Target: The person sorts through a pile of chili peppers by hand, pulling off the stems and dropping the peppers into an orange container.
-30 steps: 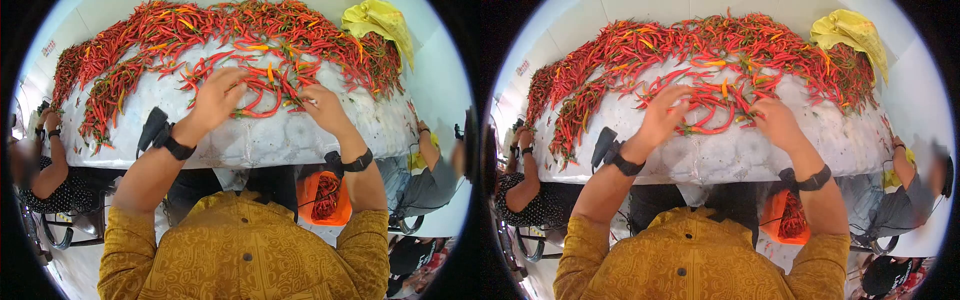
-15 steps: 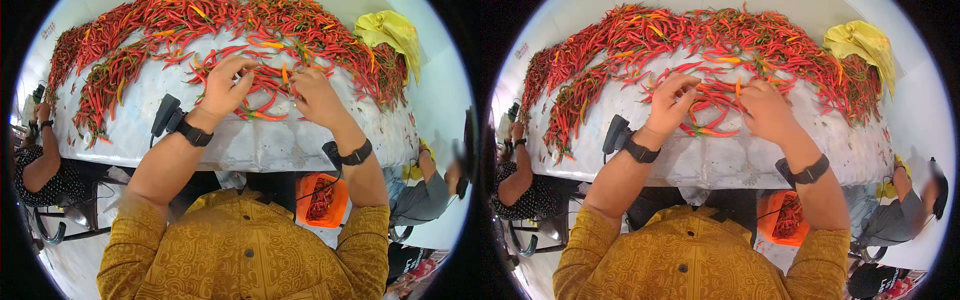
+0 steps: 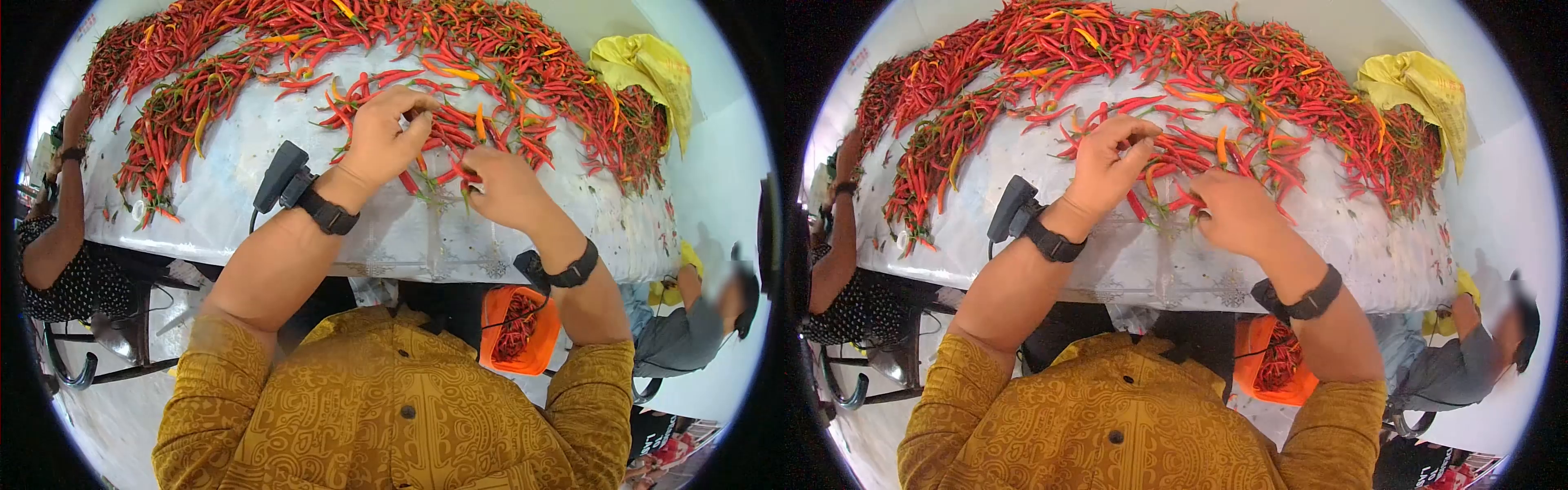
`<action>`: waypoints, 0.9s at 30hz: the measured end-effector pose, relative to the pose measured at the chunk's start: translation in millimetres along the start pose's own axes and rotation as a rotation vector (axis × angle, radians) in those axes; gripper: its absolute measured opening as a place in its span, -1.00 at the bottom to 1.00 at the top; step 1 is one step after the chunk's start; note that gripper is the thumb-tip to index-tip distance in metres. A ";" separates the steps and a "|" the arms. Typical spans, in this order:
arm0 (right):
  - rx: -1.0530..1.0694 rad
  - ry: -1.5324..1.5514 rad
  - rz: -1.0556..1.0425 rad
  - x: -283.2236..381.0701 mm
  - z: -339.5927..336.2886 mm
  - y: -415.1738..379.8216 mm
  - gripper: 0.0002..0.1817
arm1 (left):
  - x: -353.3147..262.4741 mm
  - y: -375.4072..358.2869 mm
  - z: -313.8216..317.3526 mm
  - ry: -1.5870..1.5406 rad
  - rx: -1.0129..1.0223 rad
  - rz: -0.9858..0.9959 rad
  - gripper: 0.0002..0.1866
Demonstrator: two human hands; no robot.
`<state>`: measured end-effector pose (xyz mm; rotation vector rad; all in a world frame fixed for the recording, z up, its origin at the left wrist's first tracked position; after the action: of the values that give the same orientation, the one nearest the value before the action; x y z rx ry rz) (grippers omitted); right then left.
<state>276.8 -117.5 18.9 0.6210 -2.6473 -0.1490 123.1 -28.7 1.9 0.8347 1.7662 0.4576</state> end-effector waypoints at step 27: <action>0.176 -0.375 0.234 -85.7 -22.6 46.4 -0.67 | 11.8 1.9 2.1 -0.069 -0.050 -0.151 -0.81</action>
<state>337.4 -37.9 16.6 0.3581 -3.0964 0.0429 123.6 -19.0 -5.4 0.6690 1.7326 0.3679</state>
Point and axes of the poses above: each hand's wrist, its own y-axis towards the middle knuckle, its own z-axis out of the palm, x = y × z, the point moved 4 cm from there along y, towards the middle knuckle, and after that the axes turned 10 degrees about y, right-handed, at the moved point
